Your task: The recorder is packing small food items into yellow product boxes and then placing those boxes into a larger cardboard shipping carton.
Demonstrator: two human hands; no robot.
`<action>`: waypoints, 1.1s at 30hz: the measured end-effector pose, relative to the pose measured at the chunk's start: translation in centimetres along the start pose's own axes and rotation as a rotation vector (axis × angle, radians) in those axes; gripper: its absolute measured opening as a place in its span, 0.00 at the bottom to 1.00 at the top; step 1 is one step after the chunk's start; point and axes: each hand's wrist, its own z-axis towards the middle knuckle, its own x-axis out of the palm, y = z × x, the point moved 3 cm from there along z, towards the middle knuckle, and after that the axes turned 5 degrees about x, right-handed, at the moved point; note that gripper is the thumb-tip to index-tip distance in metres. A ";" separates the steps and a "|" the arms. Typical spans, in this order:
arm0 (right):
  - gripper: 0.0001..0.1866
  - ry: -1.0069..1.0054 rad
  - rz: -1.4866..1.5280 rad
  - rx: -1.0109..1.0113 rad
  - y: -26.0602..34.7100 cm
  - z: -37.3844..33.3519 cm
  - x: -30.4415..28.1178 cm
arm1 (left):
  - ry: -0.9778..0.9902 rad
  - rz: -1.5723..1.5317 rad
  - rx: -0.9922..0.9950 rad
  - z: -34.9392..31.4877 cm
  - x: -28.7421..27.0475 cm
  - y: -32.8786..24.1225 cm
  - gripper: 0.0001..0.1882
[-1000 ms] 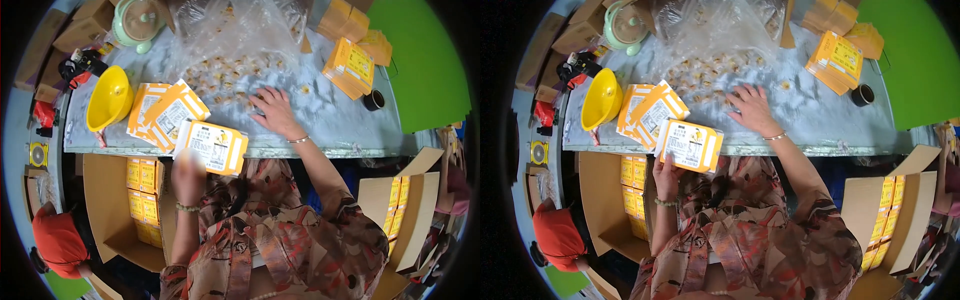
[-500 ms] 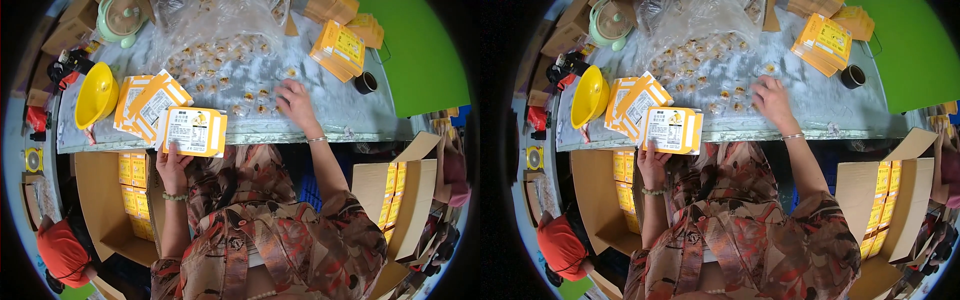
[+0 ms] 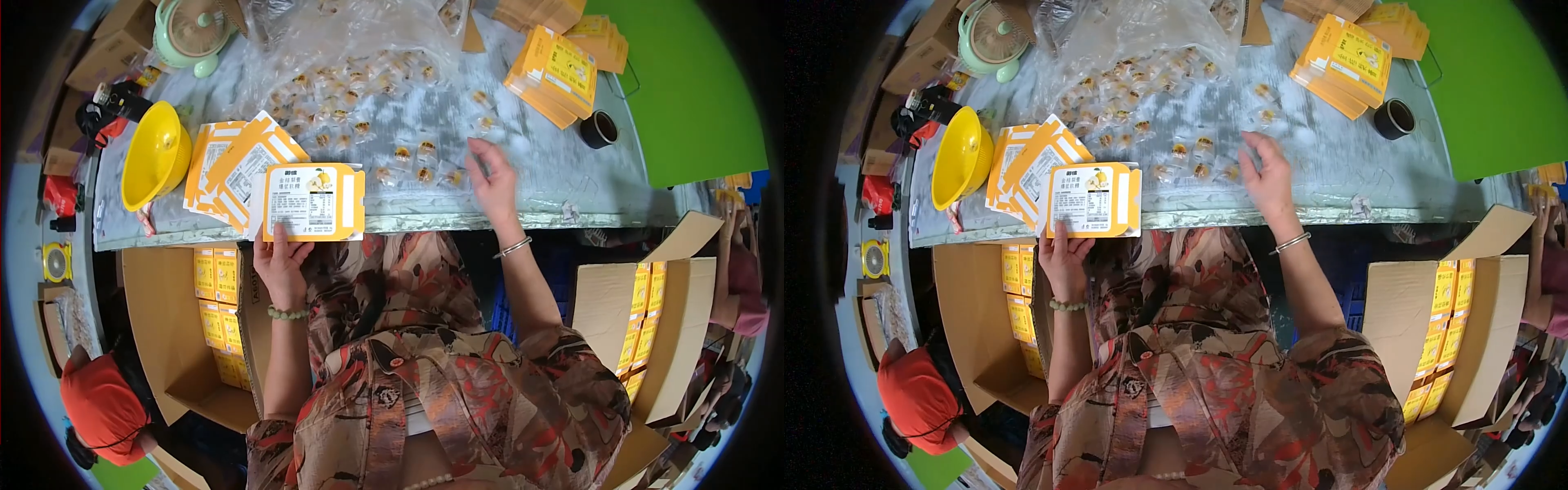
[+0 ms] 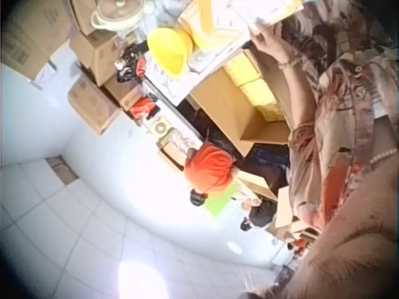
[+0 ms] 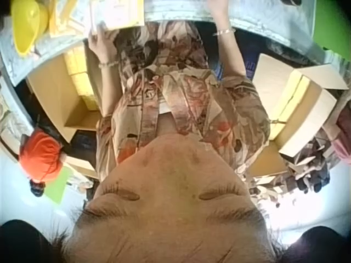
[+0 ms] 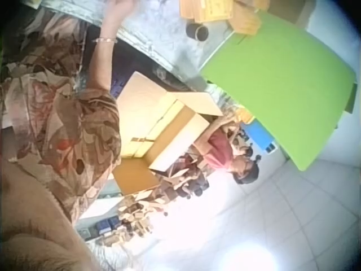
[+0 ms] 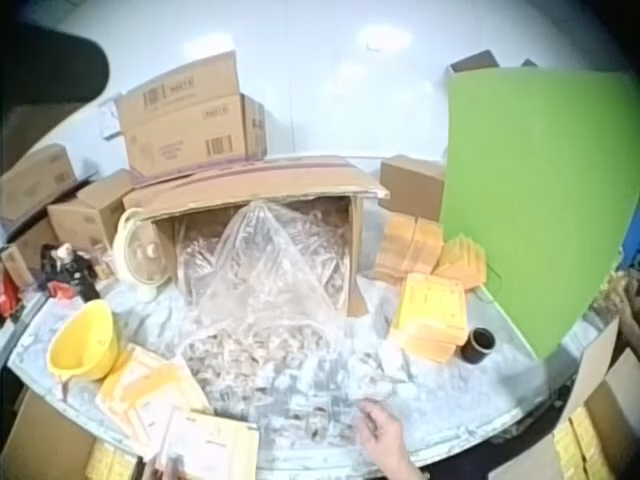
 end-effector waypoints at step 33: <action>0.20 0.049 -0.011 0.087 -1.1 0.2 1.0 | -0.025 0.023 0.063 1.3 3.2 1.4 0.15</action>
